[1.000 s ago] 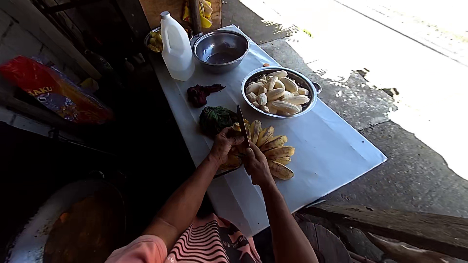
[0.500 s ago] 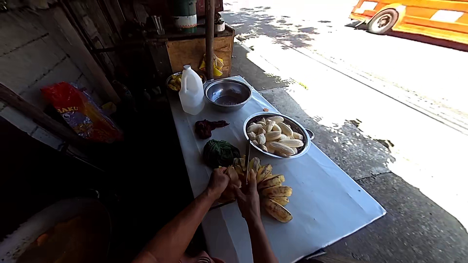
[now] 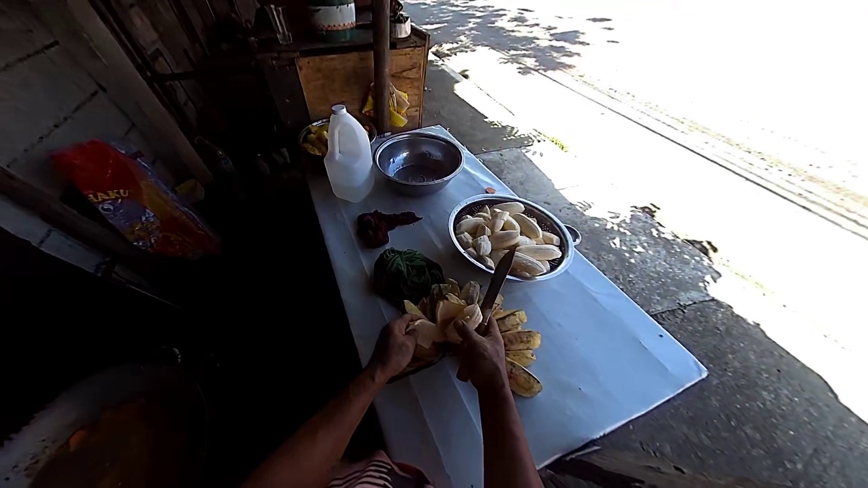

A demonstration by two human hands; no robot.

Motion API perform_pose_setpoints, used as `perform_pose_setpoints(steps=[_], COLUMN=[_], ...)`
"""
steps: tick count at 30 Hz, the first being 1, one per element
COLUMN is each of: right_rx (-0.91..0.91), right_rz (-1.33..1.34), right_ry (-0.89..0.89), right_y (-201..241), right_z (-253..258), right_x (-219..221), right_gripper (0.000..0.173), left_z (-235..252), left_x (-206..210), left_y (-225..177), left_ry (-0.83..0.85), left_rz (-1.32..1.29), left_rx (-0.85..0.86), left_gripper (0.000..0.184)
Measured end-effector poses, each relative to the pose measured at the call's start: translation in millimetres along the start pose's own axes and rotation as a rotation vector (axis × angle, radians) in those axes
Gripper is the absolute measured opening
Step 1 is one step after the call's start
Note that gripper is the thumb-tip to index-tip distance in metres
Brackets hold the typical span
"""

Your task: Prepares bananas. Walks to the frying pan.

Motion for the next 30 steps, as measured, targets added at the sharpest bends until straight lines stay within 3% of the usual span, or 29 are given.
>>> perform_pose_setpoints(steps=[2,5,7,8,11,13,14,16,17,20,23,26,30], right_rx=[0.024,0.002,-0.031,-0.051,-0.119,-0.178,-0.220,-0.256,-0.236,-0.184,-0.209,-0.313,-0.465], right_rz=[0.084,0.227,0.302,0.311,0.166,-0.040,-0.122,-0.224,-0.251,-0.320,-0.251,-0.370,-0.959], right_ry=[0.009,0.055,0.074,0.081,0.164,0.257,0.247,0.177,0.135,0.089,0.152,0.093,0.001], right_y=[-2,-13,-21,-24,-26,-25,-24,-22,-22,-19,4,32,35], right_z=[-1,-2,-6,-9,-25,-37,-40,-41,-39,-37,-42,-45,-61], right_x=[-3,-9,-9,-9,-7,-3,-1,2,4,8,11,9,17], right_gripper=[0.067,0.078,0.084,0.083,0.078,0.083,0.083,0.073,0.061,0.043,0.039,0.037,0.035], left_z=[-6,-17,-26,-30,-26,-17,-15,-15,-17,-25,-29,-16,12], left_x=[-7,-8,-1,6,28,38,39,41,42,40,25,5,-2], left_y=[-7,-24,-34,-38,-41,-32,-31,-31,-28,-16,-14,-26,-16], left_ry=[-0.161,-0.441,-0.409,-0.302,0.164,0.237,0.243,0.276,0.291,0.334,0.389,0.425,0.420], left_rz=[0.098,0.110,0.019,-0.048,-0.396,-0.594,-0.636,-0.646,-0.633,-0.560,-0.603,-0.921,-1.312], left_rx=[0.004,0.295,0.396,0.299,-0.360,-0.578,-0.588,-0.524,-0.479,-0.260,-0.021,0.085,0.014], left_gripper=[0.039,0.035,0.029,0.028,0.055,0.065,0.057,0.036,0.035,0.040,0.052,0.061,0.053])
Point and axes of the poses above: each hand's wrist, its own z-axis towards the middle knuckle, its own x-axis out of the palm, y = z × x, the point moved 2 cm from there along z, towards the middle knuckle, and after that the axes turned 2 degrees about y, right-handed, at the moved point
